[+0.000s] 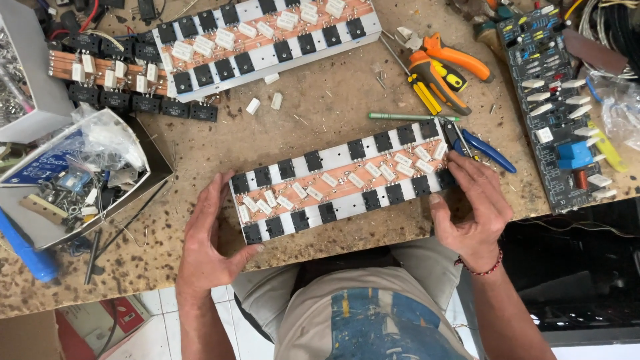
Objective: Assembling resistors and transistors onto a metal heatsink at an electronics repair bench.
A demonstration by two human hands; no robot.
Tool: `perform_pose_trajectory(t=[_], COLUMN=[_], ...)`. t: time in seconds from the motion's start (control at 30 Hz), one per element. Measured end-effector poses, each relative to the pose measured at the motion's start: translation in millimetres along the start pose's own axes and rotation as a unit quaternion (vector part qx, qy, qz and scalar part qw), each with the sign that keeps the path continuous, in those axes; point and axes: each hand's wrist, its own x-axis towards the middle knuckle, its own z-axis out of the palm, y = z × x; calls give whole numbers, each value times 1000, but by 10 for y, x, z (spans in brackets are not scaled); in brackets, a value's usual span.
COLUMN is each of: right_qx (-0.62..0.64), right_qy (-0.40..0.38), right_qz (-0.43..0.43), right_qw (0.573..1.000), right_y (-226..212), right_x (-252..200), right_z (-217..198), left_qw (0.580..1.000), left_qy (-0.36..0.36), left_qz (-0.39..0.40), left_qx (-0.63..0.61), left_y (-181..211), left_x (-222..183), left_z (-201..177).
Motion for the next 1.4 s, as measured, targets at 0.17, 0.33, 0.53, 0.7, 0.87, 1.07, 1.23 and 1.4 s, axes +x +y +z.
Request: perform_pose_trajectory(t=[0.17,0.33,0.53,0.7,0.87,1.07,1.23,1.4], right_qx=[-39,-42,-42,-9,95,7,18,-12], right_qy=[27,-37,-145,-107,-89,-24,-57,-46], right_qz=[-79,-138,-131,-168,-104,-102,-130,-107], right_qw=[996,989,980,980,986,994,990,993], right_y=[-80,-657,-881,-830,-742,-720,-911,-390], right_x=[-100,68,206,86,-135,4,82,-14], right_z=[14,499,641,504,272,456,523,252], left_qw=[1000,1000,999,999,999,999,999,999], left_qy=[0,-1,0,9,5,-6,1,18], left_qz=[8,14,29,35,31,24,25,35], left_qx=[10,17,18,18,23,31,32,17], left_y=[-9,19,1,-31,-16,34,45,35], left_x=[-16,-12,-26,-37,-28,-27,-20,0], left_z=[-7,-13,-13,-14,-13,-46,-11,-12])
